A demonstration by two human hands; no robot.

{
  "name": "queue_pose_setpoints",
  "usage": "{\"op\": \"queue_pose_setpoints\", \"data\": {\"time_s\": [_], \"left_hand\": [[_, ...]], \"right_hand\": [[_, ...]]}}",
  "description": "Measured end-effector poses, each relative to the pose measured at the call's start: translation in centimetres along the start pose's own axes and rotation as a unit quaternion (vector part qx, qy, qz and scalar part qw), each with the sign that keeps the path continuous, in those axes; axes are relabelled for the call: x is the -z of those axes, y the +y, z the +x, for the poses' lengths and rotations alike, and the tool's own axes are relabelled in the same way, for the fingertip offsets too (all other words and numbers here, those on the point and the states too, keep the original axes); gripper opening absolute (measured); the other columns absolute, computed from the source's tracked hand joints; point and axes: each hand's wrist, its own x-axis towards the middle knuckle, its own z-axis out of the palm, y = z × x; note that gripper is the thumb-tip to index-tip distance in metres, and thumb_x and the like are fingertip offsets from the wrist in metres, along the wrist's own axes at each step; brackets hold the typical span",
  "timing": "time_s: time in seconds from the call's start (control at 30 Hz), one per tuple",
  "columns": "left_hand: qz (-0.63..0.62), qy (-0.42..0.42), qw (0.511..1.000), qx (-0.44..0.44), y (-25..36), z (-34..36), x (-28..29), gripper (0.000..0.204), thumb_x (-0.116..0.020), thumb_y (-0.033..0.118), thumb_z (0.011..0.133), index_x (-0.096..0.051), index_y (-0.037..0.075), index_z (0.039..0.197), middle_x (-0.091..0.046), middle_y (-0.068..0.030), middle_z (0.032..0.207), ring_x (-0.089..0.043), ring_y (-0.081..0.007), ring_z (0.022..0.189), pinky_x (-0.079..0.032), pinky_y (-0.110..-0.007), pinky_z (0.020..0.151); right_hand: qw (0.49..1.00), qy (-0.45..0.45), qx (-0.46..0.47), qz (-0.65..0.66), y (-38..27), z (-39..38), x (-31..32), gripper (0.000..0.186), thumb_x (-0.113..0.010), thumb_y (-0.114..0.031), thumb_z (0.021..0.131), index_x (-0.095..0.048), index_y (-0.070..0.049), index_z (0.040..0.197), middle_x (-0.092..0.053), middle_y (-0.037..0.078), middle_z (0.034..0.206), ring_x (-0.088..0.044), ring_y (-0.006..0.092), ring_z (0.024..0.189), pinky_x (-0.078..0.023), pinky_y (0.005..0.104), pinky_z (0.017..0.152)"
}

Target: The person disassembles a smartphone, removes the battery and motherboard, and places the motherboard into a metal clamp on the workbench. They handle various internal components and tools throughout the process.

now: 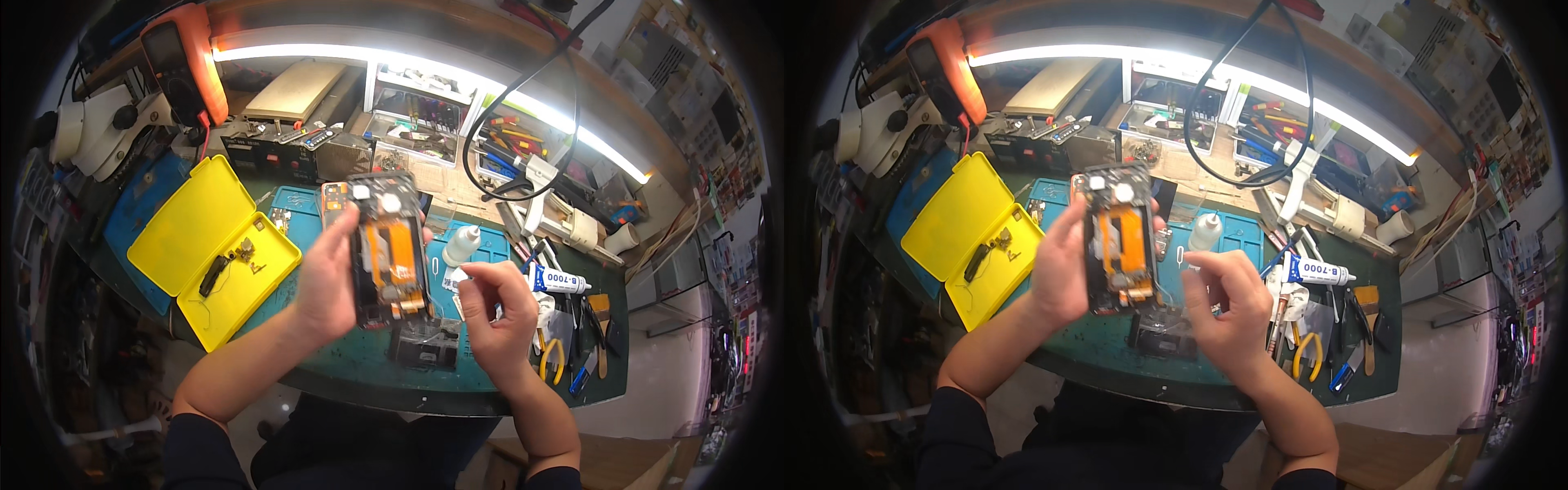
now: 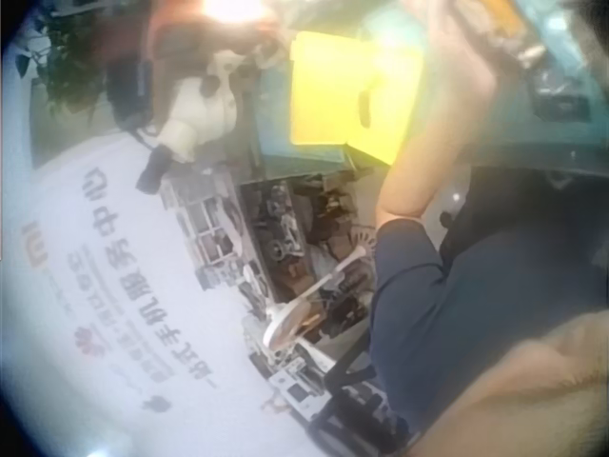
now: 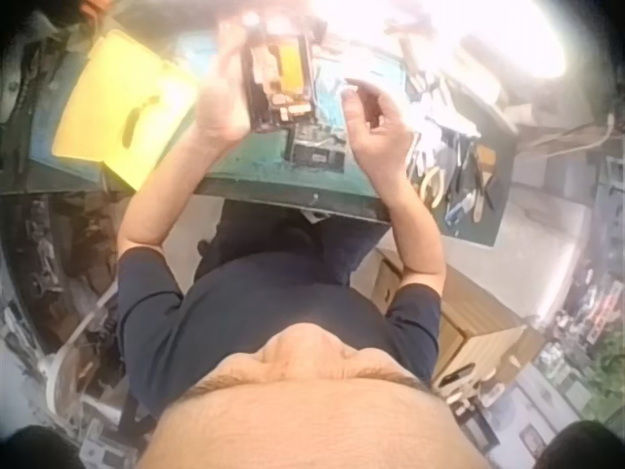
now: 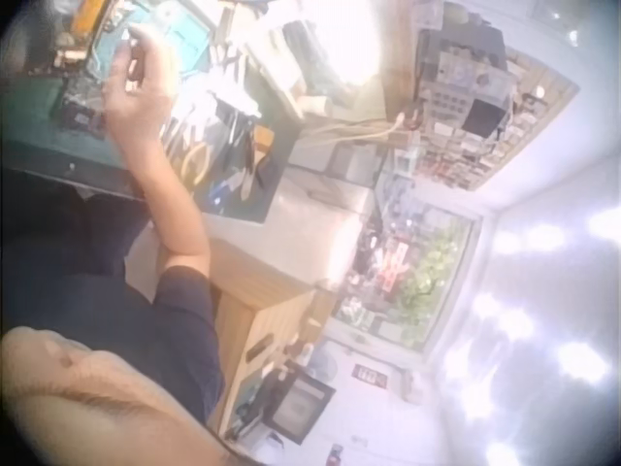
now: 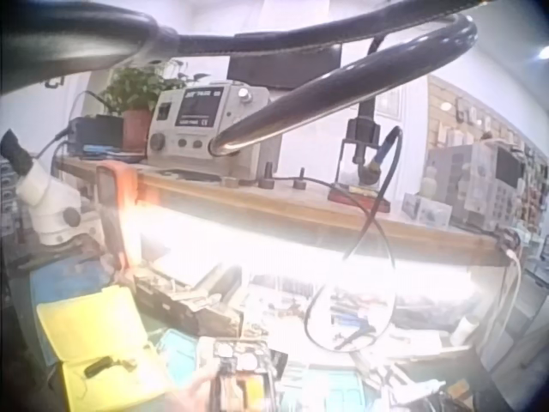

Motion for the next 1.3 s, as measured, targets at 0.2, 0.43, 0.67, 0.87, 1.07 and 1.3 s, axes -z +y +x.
{"op": "queue_pose_setpoints", "data": {"time_s": [0.2, 0.43, 0.67, 0.87, 1.07, 1.3], "left_hand": [[-0.031, 0.017, 0.999, -0.033, 2.7, -1.9, 1.2, 0.065, -0.031, 0.048, 0.111, -0.045, -0.003, 0.149, -0.059, -0.0238, 0.139, -0.063, -0.0355, 0.124, -0.052, -0.052, 0.106], [0.014, 0.161, 0.983, 0.087, 0.6, -12.0, 1.7, 0.057, -0.030, 0.037, 0.112, -0.038, -0.002, 0.153, -0.055, -0.0230, 0.146, -0.060, -0.0344, 0.130, -0.050, -0.054, 0.109], [-0.049, 0.141, 0.987, 0.060, 0.3, -15.9, 3.9, 0.049, -0.039, 0.031, 0.111, -0.041, 0.002, 0.150, -0.057, -0.0157, 0.143, -0.059, -0.0285, 0.130, -0.048, -0.049, 0.110], [0.019, 0.178, 0.983, 0.043, 2.9, -18.9, 4.6, 0.041, -0.039, 0.021, 0.112, -0.046, 0.002, 0.147, -0.062, -0.0134, 0.136, -0.064, -0.0220, 0.123, -0.053, -0.041, 0.106], [0.410, 0.251, 0.871, -0.101, 10.7, -18.2, 7.2, 0.040, -0.044, 0.018, 0.111, -0.058, -0.006, 0.139, -0.071, -0.0082, 0.119, -0.067, -0.0107, 0.104, -0.056, -0.028, 0.092], [0.634, 0.279, 0.707, -0.144, 14.9, -18.2, 10.2, 0.034, -0.054, 0.016, 0.108, -0.062, -0.008, 0.131, -0.074, -0.0085, 0.104, -0.065, -0.0073, 0.090, -0.053, -0.024, 0.081]], "right_hand": [[0.955, -0.223, 0.109, -0.161, -0.6, 0.6, 1.2, 0.039, -0.085, -0.028, 0.083, -0.071, -0.004, 0.111, -0.072, 0.012, 0.099, -0.068, 0.0274, 0.085, -0.055, 0.0366, 0.073], [0.894, -0.365, 0.094, -0.243, -1.8, -0.4, 1.2, 0.072, -0.091, -0.034, 0.071, -0.063, -0.003, 0.130, -0.062, 0.013, 0.115, -0.060, 0.0321, 0.107, -0.049, 0.0403, 0.095], [0.902, -0.399, -0.019, -0.162, -1.0, 0.4, 1.4, 0.055, -0.088, -0.030, 0.079, -0.065, -0.003, 0.121, -0.063, 0.015, 0.108, -0.064, 0.0327, 0.096, -0.053, 0.0415, 0.084], [0.889, -0.417, -0.188, -0.010, 0.7, 0.9, 2.1, 0.035, -0.075, -0.019, 0.094, -0.065, -0.003, 0.124, -0.070, 0.008, 0.096, -0.066, 0.0163, 0.086, -0.053, 0.0318, 0.078], [0.879, -0.386, -0.242, 0.141, 1.5, 0.8, 1.1, 0.028, -0.064, -0.015, 0.104, -0.063, 0.003, 0.125, -0.070, 0.000, 0.104, -0.064, 0.0044, 0.090, -0.053, 0.0230, 0.079], [0.878, -0.371, -0.254, 0.162, 1.3, 0.8, 0.6, 0.029, -0.066, -0.017, 0.104, -0.063, 0.003, 0.126, -0.071, 0.000, 0.103, -0.065, 0.0044, 0.090, -0.053, 0.0225, 0.079]]}}
